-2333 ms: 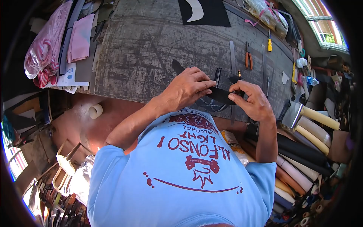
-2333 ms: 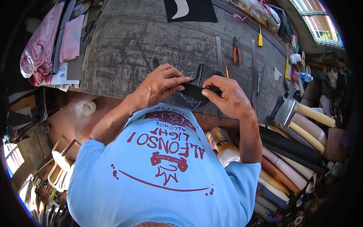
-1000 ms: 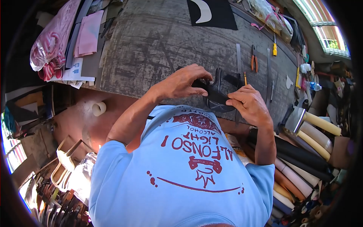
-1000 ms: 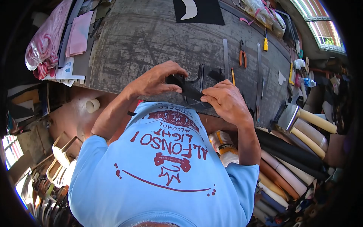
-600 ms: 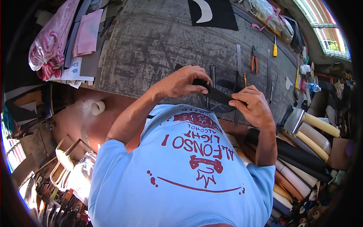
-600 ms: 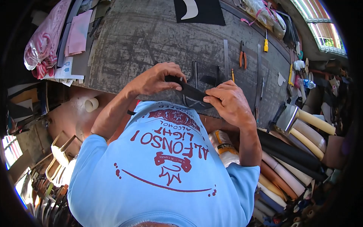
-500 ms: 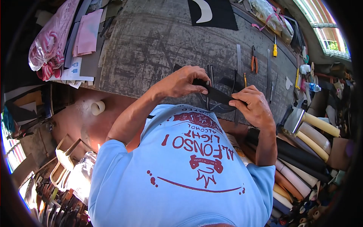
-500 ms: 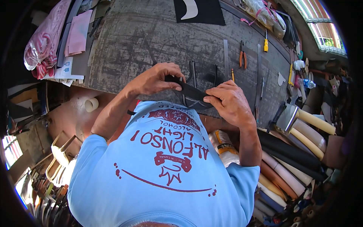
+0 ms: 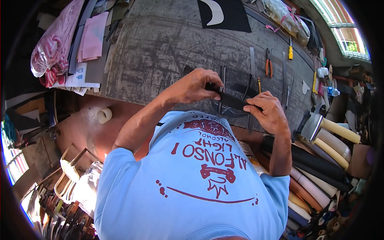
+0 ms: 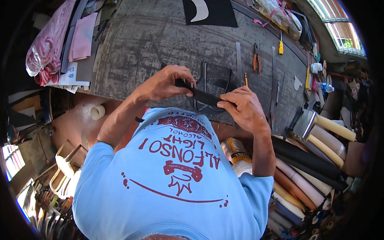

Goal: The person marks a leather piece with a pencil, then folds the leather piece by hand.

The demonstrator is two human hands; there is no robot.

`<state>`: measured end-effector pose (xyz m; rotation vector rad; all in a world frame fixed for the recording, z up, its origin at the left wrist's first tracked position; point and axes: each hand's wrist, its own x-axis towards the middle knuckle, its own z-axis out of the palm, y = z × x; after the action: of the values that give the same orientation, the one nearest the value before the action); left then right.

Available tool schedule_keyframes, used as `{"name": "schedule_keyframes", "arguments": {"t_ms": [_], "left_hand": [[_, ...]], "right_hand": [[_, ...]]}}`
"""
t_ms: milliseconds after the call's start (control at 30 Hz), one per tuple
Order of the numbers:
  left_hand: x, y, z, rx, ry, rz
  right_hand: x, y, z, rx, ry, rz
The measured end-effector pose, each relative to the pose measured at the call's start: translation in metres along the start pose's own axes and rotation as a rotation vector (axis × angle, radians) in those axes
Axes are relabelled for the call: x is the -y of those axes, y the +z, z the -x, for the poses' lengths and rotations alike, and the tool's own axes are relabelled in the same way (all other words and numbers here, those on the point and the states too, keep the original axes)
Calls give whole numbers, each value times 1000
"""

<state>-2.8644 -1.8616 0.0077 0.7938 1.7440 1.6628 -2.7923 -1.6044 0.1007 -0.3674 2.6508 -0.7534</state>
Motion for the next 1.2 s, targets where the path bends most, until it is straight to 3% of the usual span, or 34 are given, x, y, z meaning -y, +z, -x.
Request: {"name": "schedule_keyframes", "arguments": {"t_ms": [67, 167, 300, 400, 600, 700, 900, 1100, 1200], "left_hand": [[-1, 1, -2, 22, 83, -149], [0, 10, -5, 20, 177, -339], [7, 29, -13, -56, 331, -425], [4, 35, -14, -133, 305, -616], [-14, 31, -6, -276, 286, -849], [-15, 25, 4, -368, 363, -805], [-3, 24, 19, -288, 249, -751], [1, 2, 13, -141, 226, -488], [10, -6, 11, 8, 147, -539]], "right_hand": [[-4, 0, -1, 43, 38, 7], [-7, 2, -6, 84, -108, 127], [20, 25, -23, -64, -99, -70], [14, 39, -25, -113, 42, -131], [20, 46, -24, -239, 44, -116], [20, 46, -22, -266, 51, -142], [19, 44, -21, -231, 80, -237], [9, 39, -21, -103, 100, -395], [9, 33, -20, -65, 81, -393]]}}
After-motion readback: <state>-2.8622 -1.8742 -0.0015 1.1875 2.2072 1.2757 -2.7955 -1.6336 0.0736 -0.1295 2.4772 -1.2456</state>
